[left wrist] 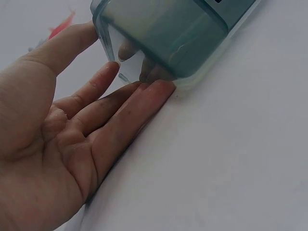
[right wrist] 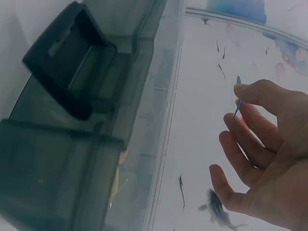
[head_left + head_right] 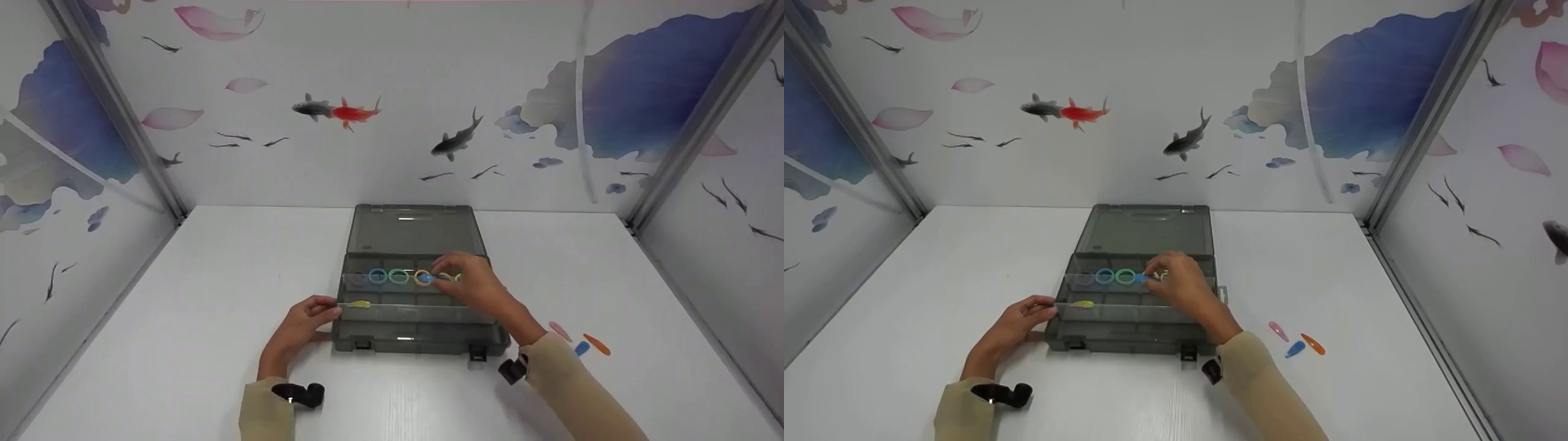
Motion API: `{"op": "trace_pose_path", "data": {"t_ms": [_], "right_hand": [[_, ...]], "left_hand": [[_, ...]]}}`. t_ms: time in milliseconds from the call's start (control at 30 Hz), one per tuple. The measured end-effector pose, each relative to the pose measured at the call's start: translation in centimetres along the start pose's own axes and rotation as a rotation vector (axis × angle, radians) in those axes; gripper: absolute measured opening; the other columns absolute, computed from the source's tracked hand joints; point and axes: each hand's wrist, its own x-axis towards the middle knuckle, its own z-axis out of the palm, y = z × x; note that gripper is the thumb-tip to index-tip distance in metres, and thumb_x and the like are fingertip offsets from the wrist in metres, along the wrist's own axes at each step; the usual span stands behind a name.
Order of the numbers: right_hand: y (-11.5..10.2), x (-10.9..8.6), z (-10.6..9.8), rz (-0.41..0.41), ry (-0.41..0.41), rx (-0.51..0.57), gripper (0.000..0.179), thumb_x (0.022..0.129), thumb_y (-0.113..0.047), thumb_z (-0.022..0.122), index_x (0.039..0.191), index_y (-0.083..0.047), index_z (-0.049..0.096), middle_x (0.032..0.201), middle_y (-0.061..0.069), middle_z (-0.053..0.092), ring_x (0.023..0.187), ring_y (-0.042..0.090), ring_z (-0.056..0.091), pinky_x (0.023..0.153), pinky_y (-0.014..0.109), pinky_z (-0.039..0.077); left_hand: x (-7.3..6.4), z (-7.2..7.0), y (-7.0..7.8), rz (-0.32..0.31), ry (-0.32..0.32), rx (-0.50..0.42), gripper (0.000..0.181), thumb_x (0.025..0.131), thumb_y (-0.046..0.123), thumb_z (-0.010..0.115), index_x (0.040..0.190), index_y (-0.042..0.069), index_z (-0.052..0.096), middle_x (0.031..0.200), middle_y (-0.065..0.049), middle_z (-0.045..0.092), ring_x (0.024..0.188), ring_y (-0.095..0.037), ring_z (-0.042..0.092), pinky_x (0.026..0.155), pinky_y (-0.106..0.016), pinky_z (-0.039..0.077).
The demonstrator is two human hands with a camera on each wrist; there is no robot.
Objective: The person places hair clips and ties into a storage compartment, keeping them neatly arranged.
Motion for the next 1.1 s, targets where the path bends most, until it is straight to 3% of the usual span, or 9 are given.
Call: {"op": "trace_pose_path", "data": {"t_ms": [200, 500, 900, 1100], "right_hand": [[-0.7, 1.2, 1.7, 0.052, -0.045, 0.011, 0.009, 0.089, -0.013, 0.076, 0.097, -0.01, 0.076, 0.117, 0.007, 0.07, 0.11, 0.027, 0.066, 0.094, 0.047, 0.056], [-2.0, 2.6, 3.5, -0.044, -0.129, -0.004, 0.01, 0.089, -0.012, 0.076, 0.096, -0.006, 0.076, 0.119, 0.012, 0.069, 0.112, 0.032, 0.065, 0.098, 0.049, 0.054], [-3.9, 4.4, 6.4, -0.024, -0.182, -0.051, 0.008, 0.087, -0.013, 0.078, 0.094, -0.009, 0.078, 0.127, 0.013, 0.067, 0.122, 0.035, 0.06, 0.104, 0.054, 0.048], [-3.5, 4.9, 7.4, 0.028, -0.184, -0.048, 0.006, 0.085, -0.012, 0.079, 0.091, -0.011, 0.078, 0.126, 0.011, 0.066, 0.127, 0.036, 0.054, 0.117, 0.065, 0.026]], "left_hand": [[0.0, 0.2, -0.1, -0.001, 0.0, 0.007, 0.052, 0.093, 0.036, 0.072, 0.132, 0.004, 0.057, 0.129, -0.012, 0.065, 0.117, -0.021, 0.061, 0.092, -0.04, 0.058], [0.1, 0.1, -0.1, -0.004, 0.016, 0.029, 0.051, 0.091, 0.035, 0.074, 0.13, 0.005, 0.059, 0.131, -0.013, 0.065, 0.117, -0.021, 0.062, 0.089, -0.034, 0.057], [0.2, 0.0, -0.4, -0.009, 0.015, 0.009, 0.052, 0.092, 0.035, 0.074, 0.13, 0.004, 0.059, 0.131, -0.013, 0.065, 0.116, -0.022, 0.062, 0.09, -0.039, 0.058], [0.3, -0.1, -0.3, -0.008, 0.002, 0.017, 0.052, 0.092, 0.036, 0.073, 0.131, 0.004, 0.059, 0.131, -0.013, 0.065, 0.116, -0.021, 0.062, 0.09, -0.038, 0.058]]}}
